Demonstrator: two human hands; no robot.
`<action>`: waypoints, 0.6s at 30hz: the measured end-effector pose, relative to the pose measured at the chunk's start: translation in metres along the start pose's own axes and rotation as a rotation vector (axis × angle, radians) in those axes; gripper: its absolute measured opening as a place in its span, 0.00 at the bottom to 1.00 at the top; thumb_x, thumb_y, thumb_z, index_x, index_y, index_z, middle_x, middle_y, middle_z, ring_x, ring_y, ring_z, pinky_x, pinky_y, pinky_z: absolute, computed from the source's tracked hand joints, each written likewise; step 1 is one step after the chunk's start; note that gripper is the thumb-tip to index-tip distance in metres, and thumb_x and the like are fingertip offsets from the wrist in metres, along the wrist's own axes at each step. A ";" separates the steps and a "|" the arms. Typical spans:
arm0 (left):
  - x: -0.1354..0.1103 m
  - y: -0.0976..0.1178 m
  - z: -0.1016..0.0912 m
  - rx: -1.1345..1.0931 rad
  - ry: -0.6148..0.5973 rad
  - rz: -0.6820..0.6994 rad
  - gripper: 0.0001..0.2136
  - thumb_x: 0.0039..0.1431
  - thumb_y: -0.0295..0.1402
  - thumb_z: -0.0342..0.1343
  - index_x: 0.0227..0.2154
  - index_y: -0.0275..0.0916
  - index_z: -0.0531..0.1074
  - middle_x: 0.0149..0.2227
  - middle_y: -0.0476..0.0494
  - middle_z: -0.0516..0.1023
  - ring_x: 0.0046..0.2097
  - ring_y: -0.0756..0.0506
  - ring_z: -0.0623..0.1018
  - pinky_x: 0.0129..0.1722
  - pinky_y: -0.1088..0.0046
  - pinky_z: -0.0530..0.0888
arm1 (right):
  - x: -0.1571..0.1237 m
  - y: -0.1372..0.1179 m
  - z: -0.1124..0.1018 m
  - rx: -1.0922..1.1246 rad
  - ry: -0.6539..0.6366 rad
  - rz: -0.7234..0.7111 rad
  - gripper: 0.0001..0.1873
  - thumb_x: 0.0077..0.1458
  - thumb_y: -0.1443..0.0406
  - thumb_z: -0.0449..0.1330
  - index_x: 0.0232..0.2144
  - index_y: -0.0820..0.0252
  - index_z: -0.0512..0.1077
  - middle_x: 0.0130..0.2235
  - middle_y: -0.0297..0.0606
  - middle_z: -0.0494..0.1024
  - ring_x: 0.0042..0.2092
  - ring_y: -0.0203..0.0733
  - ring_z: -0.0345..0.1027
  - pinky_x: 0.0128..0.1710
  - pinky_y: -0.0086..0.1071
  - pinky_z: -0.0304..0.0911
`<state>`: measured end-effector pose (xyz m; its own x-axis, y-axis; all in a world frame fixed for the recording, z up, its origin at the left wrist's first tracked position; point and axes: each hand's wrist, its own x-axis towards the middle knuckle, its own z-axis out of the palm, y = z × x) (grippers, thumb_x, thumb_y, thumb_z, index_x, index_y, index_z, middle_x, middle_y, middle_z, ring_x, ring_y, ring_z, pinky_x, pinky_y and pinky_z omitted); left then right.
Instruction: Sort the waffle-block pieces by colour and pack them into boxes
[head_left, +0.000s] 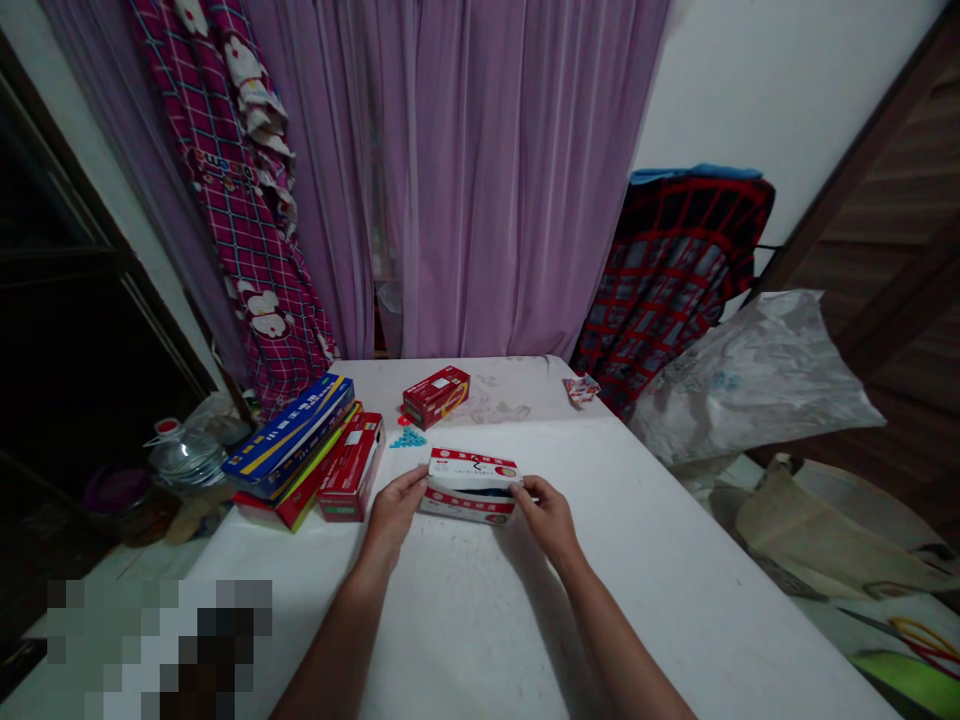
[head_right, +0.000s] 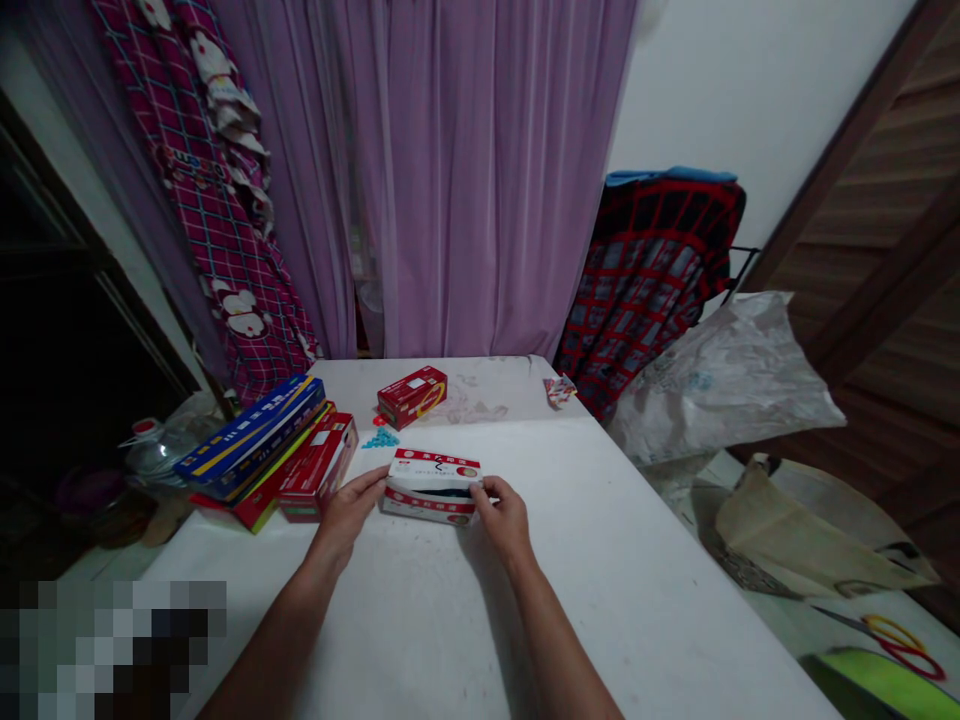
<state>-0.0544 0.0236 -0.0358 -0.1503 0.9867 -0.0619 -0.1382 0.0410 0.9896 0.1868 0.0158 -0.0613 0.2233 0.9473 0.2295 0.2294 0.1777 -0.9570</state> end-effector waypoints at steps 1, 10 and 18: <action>0.000 0.001 -0.001 0.035 0.008 0.013 0.20 0.41 0.37 0.66 0.40 0.37 0.80 0.46 0.40 0.82 0.51 0.40 0.78 0.54 0.61 0.72 | 0.000 -0.001 -0.001 0.002 -0.018 0.007 0.22 0.49 0.46 0.59 0.27 0.59 0.73 0.28 0.38 0.77 0.30 0.41 0.69 0.31 0.33 0.65; -0.009 -0.003 -0.003 0.034 -0.005 0.026 0.23 0.44 0.35 0.64 0.46 0.38 0.78 0.49 0.40 0.80 0.52 0.41 0.77 0.54 0.63 0.71 | -0.001 -0.012 -0.005 -0.014 -0.060 0.020 0.20 0.46 0.47 0.60 0.24 0.58 0.72 0.28 0.39 0.77 0.31 0.43 0.69 0.32 0.34 0.65; 0.019 0.018 -0.007 0.439 0.061 0.329 0.16 0.47 0.32 0.59 0.42 0.43 0.79 0.47 0.44 0.79 0.46 0.44 0.77 0.39 0.72 0.75 | 0.012 -0.032 -0.017 -0.029 -0.065 -0.044 0.13 0.46 0.55 0.59 0.29 0.55 0.78 0.37 0.40 0.79 0.42 0.47 0.71 0.40 0.37 0.66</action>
<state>-0.0665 0.0423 -0.0204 -0.1746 0.9482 0.2653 0.3453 -0.1933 0.9183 0.1982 0.0169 -0.0254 0.1507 0.9541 0.2587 0.2653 0.2131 -0.9403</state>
